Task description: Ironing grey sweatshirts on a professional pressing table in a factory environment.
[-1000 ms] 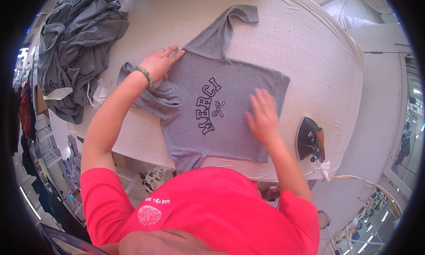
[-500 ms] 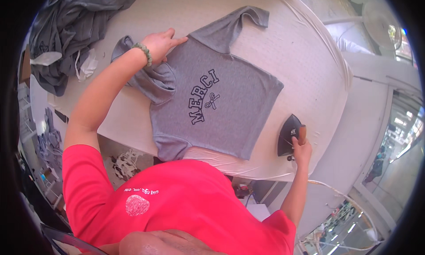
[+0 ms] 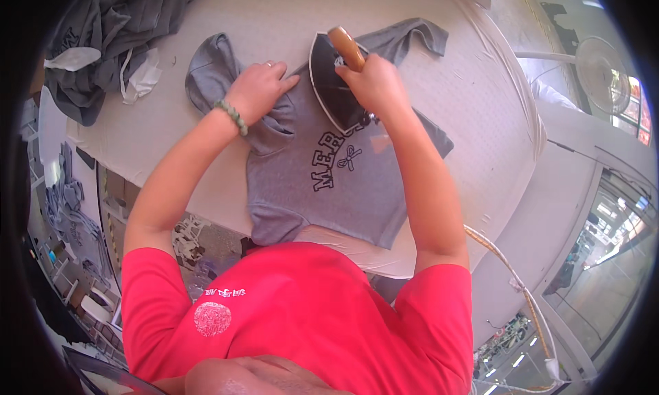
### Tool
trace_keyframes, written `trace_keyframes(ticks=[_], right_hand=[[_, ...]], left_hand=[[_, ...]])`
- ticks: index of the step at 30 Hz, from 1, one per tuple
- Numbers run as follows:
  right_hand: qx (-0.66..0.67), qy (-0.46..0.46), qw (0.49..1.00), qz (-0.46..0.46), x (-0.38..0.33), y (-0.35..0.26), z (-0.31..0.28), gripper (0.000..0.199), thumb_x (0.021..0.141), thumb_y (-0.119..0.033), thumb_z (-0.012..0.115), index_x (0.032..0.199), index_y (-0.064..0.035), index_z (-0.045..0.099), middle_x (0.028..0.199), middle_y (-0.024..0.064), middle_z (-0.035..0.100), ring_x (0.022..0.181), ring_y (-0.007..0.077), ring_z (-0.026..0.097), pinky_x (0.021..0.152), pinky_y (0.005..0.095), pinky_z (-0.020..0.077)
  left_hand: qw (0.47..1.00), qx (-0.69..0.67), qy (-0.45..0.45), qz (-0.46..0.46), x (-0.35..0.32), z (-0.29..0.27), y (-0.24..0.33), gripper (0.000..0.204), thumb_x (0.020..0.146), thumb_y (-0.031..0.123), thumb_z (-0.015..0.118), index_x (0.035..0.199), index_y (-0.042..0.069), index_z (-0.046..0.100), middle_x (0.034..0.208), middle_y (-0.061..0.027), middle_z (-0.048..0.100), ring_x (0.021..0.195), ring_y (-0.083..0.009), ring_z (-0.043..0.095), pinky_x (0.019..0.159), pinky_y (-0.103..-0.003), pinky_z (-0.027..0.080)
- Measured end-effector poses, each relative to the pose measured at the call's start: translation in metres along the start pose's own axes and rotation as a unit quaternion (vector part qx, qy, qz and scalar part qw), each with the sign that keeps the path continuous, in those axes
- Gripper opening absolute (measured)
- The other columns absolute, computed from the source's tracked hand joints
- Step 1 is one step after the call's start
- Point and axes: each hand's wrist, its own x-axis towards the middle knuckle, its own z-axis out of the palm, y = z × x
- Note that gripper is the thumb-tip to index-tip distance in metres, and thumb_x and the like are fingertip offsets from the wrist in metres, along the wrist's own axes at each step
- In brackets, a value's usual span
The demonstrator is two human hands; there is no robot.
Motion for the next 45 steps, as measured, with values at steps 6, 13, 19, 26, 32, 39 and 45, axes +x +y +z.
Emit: trace_keyframes(ticks=[6,13,19,26,32,39,45], right_hand=[[-0.098,-0.026,0.987,-0.129,0.003,-0.032,0.019,0.047,0.091,-0.041,0.075,0.106,0.0028,0.069,0.086,0.0207,0.072,0.084,0.0364,0.071,0.078,0.0463,0.0535],[-0.185,-0.01,0.971,-0.151,-0.009,-0.033,0.028,0.052,0.091,-0.041,0.075,0.121,0.0003,0.067,0.102,0.026,0.074,0.1,0.0452,0.069,0.087,0.0502,0.0539],[-0.083,0.07,0.989,-0.096,-0.061,0.022,0.035,0.051,0.092,-0.039,0.074,0.125,-0.0006,0.067,0.094,0.0221,0.074,0.093,0.0384,0.073,0.084,0.0453,0.0541],[-0.028,0.032,0.999,-0.016,-0.147,0.076,0.054,0.051,0.091,-0.035,0.077,0.128,-0.0015,0.066,0.086,0.016,0.07,0.082,0.0251,0.073,0.077,0.0402,0.0549],[-0.19,-0.044,0.959,-0.206,-0.205,0.042,0.108,0.069,0.09,-0.036,0.074,0.145,-0.002,0.048,0.078,0.0238,0.072,0.07,0.0417,0.072,0.065,0.0528,0.0558],[-0.184,-0.184,0.938,-0.229,-0.22,-0.043,0.156,0.062,0.091,-0.037,0.072,0.137,-0.001,0.051,0.086,0.0268,0.073,0.083,0.0462,0.072,0.074,0.0551,0.0569],[-0.158,-0.111,0.965,-0.176,-0.185,-0.05,0.151,0.052,0.093,-0.037,0.071,0.124,0.0019,0.059,0.092,0.0285,0.073,0.091,0.0465,0.072,0.081,0.0536,0.0566]], left_hand=[[0.977,0.049,0.207,0.01,-0.071,-0.001,0.02,0.021,0.091,0.015,0.06,0.104,0.004,0.073,0.108,-0.0104,0.067,0.107,-0.0278,0.065,0.099,-0.044,0.051],[0.953,-0.141,0.213,-0.163,-0.174,0.013,0.079,0.027,0.083,0.006,0.072,0.11,0.005,0.074,0.107,-0.0089,0.067,0.098,-0.0279,0.065,0.088,-0.043,0.052],[0.858,-0.301,0.157,-0.385,-0.167,0.025,0.077,0.022,0.084,0.012,0.078,0.105,0.006,0.071,0.098,-0.0099,0.067,0.086,-0.0292,0.066,0.075,-0.042,0.053],[0.903,-0.267,0.061,-0.331,-0.149,0.022,0.039,0.025,0.084,0.025,0.078,0.103,0.01,0.069,0.1,-0.0085,0.071,0.091,-0.0324,0.07,0.075,-0.046,0.056],[0.923,-0.238,0.003,-0.304,-0.149,0.021,0.032,0.022,0.083,0.023,0.074,0.098,0.007,0.071,0.09,-0.0108,0.072,0.085,-0.0319,0.07,0.074,-0.044,0.056],[0.923,-0.247,-0.058,-0.288,-0.138,0.015,0.008,0.023,0.084,0.026,0.074,0.094,0.006,0.072,0.086,-0.013,0.074,0.081,-0.0313,0.071,0.074,-0.042,0.056],[0.88,-0.303,0.107,-0.35,-0.184,0.015,-0.004,0.027,0.089,0.03,0.074,0.1,0.005,0.074,0.086,-0.0117,0.076,0.081,-0.0261,0.073,0.075,-0.037,0.057]])
